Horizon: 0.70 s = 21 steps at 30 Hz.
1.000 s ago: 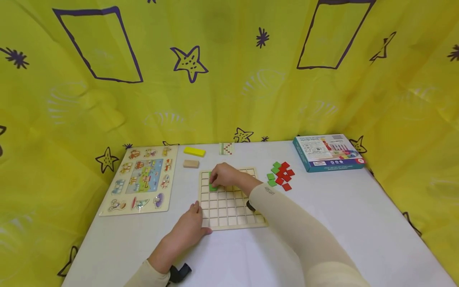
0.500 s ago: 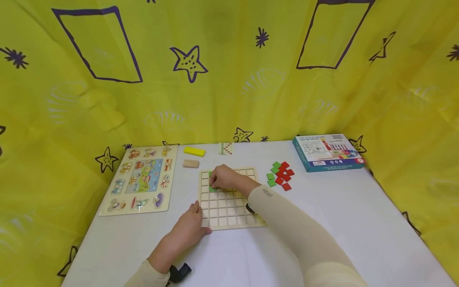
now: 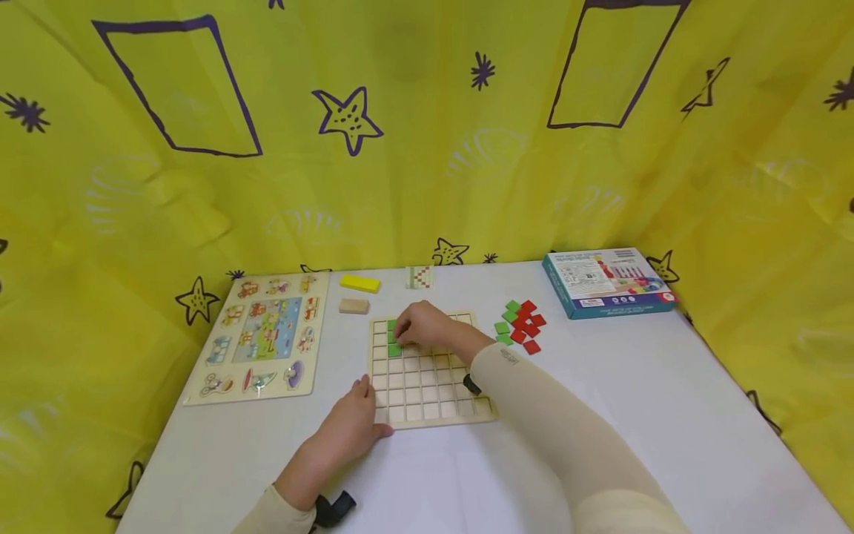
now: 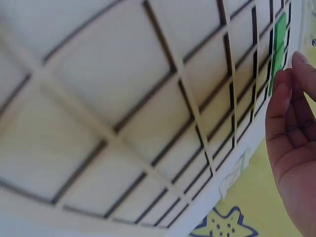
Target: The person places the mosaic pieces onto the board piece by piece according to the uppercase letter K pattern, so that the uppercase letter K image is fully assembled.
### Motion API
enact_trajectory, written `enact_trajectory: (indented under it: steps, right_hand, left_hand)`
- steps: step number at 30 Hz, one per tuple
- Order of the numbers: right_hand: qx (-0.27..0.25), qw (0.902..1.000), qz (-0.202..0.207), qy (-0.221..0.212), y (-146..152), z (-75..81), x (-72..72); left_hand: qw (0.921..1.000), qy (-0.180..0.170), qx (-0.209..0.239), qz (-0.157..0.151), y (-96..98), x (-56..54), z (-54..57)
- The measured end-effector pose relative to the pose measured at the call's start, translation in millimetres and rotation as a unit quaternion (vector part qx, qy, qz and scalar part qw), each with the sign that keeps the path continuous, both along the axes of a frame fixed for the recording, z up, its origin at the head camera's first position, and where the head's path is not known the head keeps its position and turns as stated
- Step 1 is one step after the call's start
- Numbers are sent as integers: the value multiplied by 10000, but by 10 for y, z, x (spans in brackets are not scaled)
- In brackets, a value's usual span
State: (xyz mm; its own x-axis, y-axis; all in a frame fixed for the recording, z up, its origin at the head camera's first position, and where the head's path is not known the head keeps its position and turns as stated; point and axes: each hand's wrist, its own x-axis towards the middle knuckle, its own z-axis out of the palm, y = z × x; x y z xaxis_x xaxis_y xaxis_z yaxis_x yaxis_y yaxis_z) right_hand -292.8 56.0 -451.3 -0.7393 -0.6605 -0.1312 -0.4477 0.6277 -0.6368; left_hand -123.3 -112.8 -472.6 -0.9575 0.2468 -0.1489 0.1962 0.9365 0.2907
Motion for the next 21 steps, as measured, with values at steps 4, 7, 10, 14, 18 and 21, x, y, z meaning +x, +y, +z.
enact_trajectory:
  steps: [4, 7, 10, 14, 18, 21]
  right_hand:
    - [-54, 9998, -119, 147, 152, 62, -68]
    - [-67, 9996, -238, 164, 286, 106, -122]
    - [-1, 9990, -419, 156, 434, 154, -173]
    - [83, 9974, -705, 104, 651, 217, -217]
    - [113, 9957, -921, 53, 853, 259, -215]
    - [142, 9943, -1053, 42, 996, 254, -208]
  left_hand:
    - [10000, -31, 12, 27, 5, -5, -7]
    - [10000, -17, -12, 8, 9, -6, -9]
    - [10000, 26, -60, -34, 13, 1, -8]
    - [9999, 72, -58, -74, 12, 10, 5]
    - [9999, 105, -91, -99, 10, 16, 17]
    - [9998, 118, -111, -104, 10, 17, 24]
